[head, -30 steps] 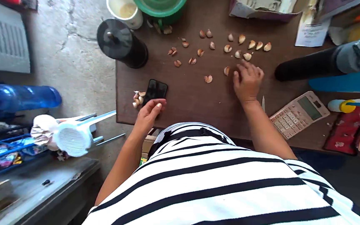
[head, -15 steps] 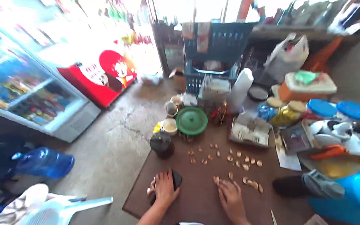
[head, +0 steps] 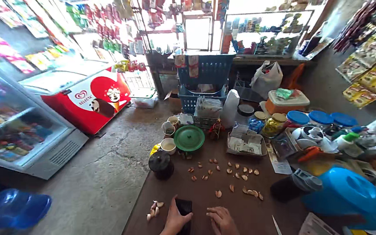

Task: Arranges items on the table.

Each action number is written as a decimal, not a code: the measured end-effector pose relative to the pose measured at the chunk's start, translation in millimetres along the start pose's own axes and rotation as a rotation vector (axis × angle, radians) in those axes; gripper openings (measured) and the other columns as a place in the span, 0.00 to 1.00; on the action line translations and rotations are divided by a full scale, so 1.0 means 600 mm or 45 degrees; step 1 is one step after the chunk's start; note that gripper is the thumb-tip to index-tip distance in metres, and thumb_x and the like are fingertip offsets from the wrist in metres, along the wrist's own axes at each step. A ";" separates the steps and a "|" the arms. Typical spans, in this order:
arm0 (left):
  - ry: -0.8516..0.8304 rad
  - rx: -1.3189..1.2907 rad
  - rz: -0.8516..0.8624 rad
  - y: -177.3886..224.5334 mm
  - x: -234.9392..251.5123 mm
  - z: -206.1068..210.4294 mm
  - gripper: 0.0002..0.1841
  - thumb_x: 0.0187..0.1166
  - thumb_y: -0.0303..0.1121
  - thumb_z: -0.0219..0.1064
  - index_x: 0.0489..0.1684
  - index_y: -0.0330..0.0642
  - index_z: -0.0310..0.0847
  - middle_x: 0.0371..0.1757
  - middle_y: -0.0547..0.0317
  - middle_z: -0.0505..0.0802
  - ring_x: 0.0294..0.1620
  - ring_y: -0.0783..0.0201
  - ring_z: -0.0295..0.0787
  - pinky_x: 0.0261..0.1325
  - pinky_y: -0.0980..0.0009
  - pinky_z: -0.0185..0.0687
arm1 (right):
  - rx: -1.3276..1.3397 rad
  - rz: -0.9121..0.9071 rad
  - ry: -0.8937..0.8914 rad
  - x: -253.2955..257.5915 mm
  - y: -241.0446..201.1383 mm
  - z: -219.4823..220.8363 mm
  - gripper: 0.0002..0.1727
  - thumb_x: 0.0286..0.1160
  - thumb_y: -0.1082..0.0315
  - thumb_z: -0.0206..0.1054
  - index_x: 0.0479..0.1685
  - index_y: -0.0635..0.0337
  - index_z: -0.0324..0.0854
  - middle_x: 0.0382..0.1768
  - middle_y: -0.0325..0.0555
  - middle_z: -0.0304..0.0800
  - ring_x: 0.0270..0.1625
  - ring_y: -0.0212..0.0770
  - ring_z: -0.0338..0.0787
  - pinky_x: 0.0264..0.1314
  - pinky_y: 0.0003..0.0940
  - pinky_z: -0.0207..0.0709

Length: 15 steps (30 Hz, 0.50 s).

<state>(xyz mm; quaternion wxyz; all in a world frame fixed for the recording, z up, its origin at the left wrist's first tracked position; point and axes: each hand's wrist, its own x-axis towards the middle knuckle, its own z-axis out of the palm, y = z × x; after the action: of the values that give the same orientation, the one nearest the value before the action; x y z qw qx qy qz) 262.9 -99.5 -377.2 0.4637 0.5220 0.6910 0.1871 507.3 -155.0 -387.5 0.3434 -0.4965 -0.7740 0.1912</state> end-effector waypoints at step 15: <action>-0.193 -0.747 -0.429 -0.033 -0.011 -0.013 0.40 0.91 0.63 0.42 0.80 0.31 0.70 0.79 0.33 0.78 0.82 0.43 0.72 0.81 0.42 0.67 | 0.116 0.007 -0.192 -0.023 -0.049 0.031 0.12 0.79 0.73 0.65 0.51 0.61 0.94 0.58 0.51 0.95 0.62 0.53 0.94 0.70 0.55 0.81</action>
<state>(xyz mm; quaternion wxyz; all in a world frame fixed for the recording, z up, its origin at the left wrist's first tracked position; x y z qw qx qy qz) 245.7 -111.1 -385.3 0.6684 0.2573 0.6480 0.2592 478.9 -179.4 -386.3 0.3058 -0.4665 -0.7869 0.2640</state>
